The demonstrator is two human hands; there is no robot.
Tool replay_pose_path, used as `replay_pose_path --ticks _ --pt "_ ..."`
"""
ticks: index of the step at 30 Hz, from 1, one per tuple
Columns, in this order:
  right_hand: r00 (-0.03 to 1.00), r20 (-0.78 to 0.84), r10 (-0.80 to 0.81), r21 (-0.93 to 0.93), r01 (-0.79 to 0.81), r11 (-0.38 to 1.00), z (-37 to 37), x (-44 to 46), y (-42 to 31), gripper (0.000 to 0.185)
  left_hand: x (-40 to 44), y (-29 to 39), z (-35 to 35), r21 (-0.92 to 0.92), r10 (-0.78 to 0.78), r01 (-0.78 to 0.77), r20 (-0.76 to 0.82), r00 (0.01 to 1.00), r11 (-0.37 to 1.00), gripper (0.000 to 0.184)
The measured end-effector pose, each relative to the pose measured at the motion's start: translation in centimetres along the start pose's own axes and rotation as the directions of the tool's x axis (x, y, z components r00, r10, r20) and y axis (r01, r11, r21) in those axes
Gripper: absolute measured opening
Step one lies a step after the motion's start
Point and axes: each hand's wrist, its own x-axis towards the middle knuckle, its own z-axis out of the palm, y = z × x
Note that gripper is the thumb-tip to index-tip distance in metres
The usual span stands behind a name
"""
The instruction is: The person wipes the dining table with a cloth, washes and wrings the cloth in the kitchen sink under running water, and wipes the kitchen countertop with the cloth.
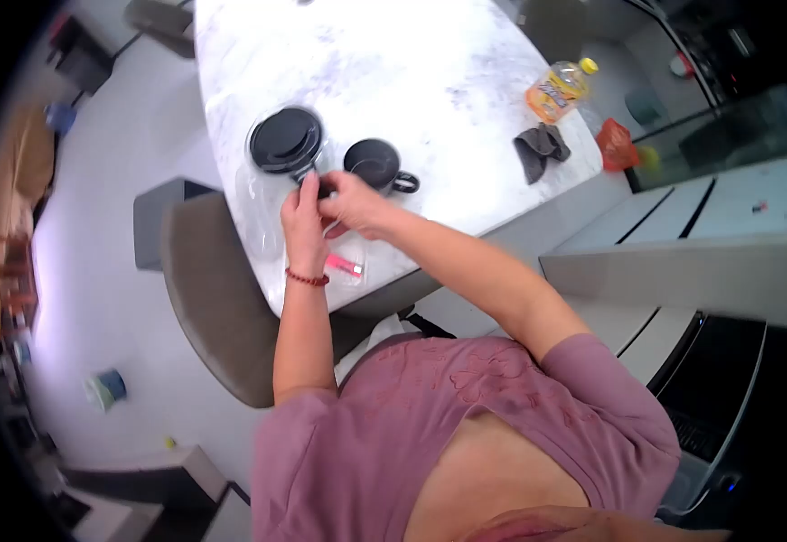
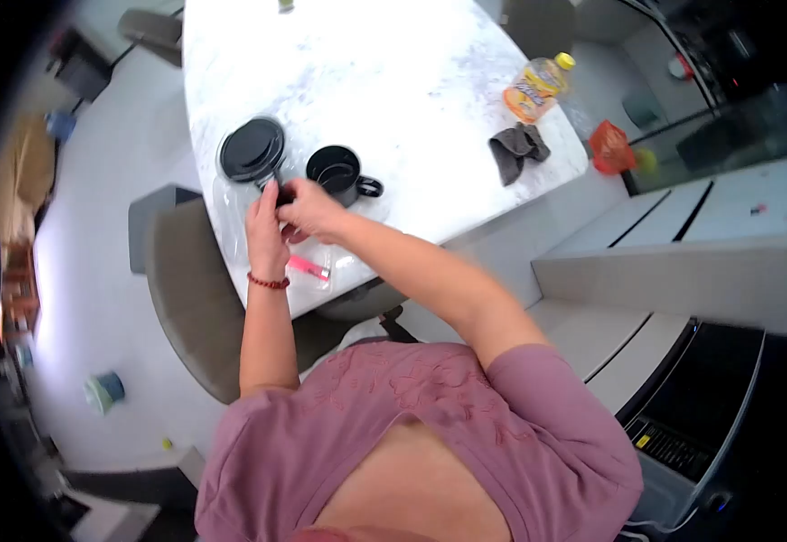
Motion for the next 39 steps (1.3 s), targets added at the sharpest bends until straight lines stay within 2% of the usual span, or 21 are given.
replay_pose_path --ticks 1,2,3,4,6,8,10,12,13,16,18,21,23,25,26,27,29,33,35,36,39 --pt "0.990 -0.109 -0.085 -0.044 0.081 0.996 0.0 0.5 1.3 0.036 -0.2 -0.4 0.1 0.033 -0.031 0.031 -0.006 1.000 0.999 0.032" --pt "0.981 -0.141 -0.132 -0.098 0.119 0.988 0.1 0.4 1.8 0.031 -0.4 -0.5 0.6 0.076 -0.015 0.017 -0.028 0.999 0.997 0.032" --pt "0.972 -0.058 -0.230 -0.086 0.224 0.971 2.8 2.4 -1.3 0.030 0.8 4.9 0.1 0.272 0.013 0.001 -0.053 0.999 0.962 0.033" --pt "0.957 -0.082 -0.277 -0.177 0.259 0.949 2.2 2.8 -1.2 0.033 2.1 4.3 -0.7 0.272 0.007 -0.022 0.056 0.998 0.962 0.035" --pt "0.954 -0.158 -0.254 -0.354 0.186 0.917 0.7 -0.5 -0.6 0.033 0.8 1.5 0.7 0.283 -0.023 0.009 0.043 0.999 0.959 0.036" --pt "0.948 -0.198 -0.250 -0.329 0.176 0.928 1.1 -0.4 -0.5 0.026 1.0 1.3 0.4 0.252 -0.052 0.044 0.025 0.998 0.967 0.034" --pt "0.934 -0.246 -0.261 -0.339 0.169 0.925 1.8 -0.7 -1.4 0.020 0.6 2.5 0.9 0.239 -0.105 0.081 0.088 0.991 0.968 0.034" --pt "0.927 -0.273 -0.258 -0.369 0.147 0.918 1.9 -1.1 -1.8 0.022 0.8 1.7 0.8 0.132 -0.104 0.101 0.017 0.994 0.986 0.035" --pt "0.874 -0.259 -0.410 -0.562 0.209 0.800 1.2 2.8 1.1 0.026 1.4 1.4 0.1 0.058 -0.106 0.102 0.072 0.992 0.993 0.034" --pt "0.836 -0.242 -0.492 -0.573 0.286 0.768 2.1 0.2 -0.8 0.028 0.2 2.6 0.4 0.041 -0.117 0.114 0.066 0.991 0.993 0.033" --pt "0.763 -0.255 -0.593 -0.560 0.384 0.735 2.7 0.0 -1.7 0.027 0.3 3.4 0.7 0.008 0.015 -0.016 0.105 0.994 1.000 0.034" --pt "0.730 -0.209 -0.650 -0.512 0.485 0.709 3.1 -3.2 -4.1 0.028 -1.5 6.5 2.2 0.169 0.111 -0.143 0.187 0.976 0.975 0.035" --pt "0.727 -0.214 -0.653 -0.483 0.502 0.717 3.2 -5.1 -5.3 0.028 -3.4 8.1 3.9 0.205 0.122 -0.159 0.183 0.976 0.966 0.038" --pt "0.656 -0.176 -0.734 -0.511 0.577 0.638 2.5 -7.4 -6.0 0.026 -4.9 8.8 5.7 0.257 0.249 -0.330 0.301 0.921 0.908 0.043" --pt "0.609 -0.190 -0.770 -0.546 0.586 0.598 2.0 -8.7 -6.3 0.025 -6.3 9.3 7.4 0.289 0.260 -0.349 0.304 0.916 0.891 0.048" --pt "0.595 -0.230 -0.770 -0.548 0.575 0.608 1.6 -10.5 -6.4 0.025 -7.5 9.5 8.5 0.296 0.235 -0.340 0.338 0.911 0.893 0.048" --pt "0.559 -0.255 -0.789 -0.568 0.574 0.590 0.6 -14.0 -6.1 0.024 -9.5 9.3 10.5 0.350 0.260 -0.443 0.461 0.849 0.825 0.051" --pt "0.388 -0.400 -0.831 -0.615 0.558 0.557 -1.5 -20.9 -3.8 0.026 -13.3 7.1 14.8 0.384 0.175 -0.494 0.625 0.761 0.780 0.052" --pt "0.259 -0.477 -0.840 -0.670 0.511 0.538 -1.9 -24.6 -2.9 0.028 -15.3 6.4 16.6 0.294 0.089 -0.452 0.751 0.655 0.842 0.052" --pt "0.221 -0.495 -0.841 -0.712 0.452 0.538 -2.4 -26.1 -1.9 0.029 -16.3 5.7 17.6 0.307 0.040 -0.420 0.766 0.642 0.854 0.050" --pt "0.105 -0.565 -0.818 -0.770 0.287 0.569 -3.4 -31.2 1.1 0.031 -19.1 2.9 20.7 0.281 -0.107 -0.325 0.880 0.463 0.903 0.048"
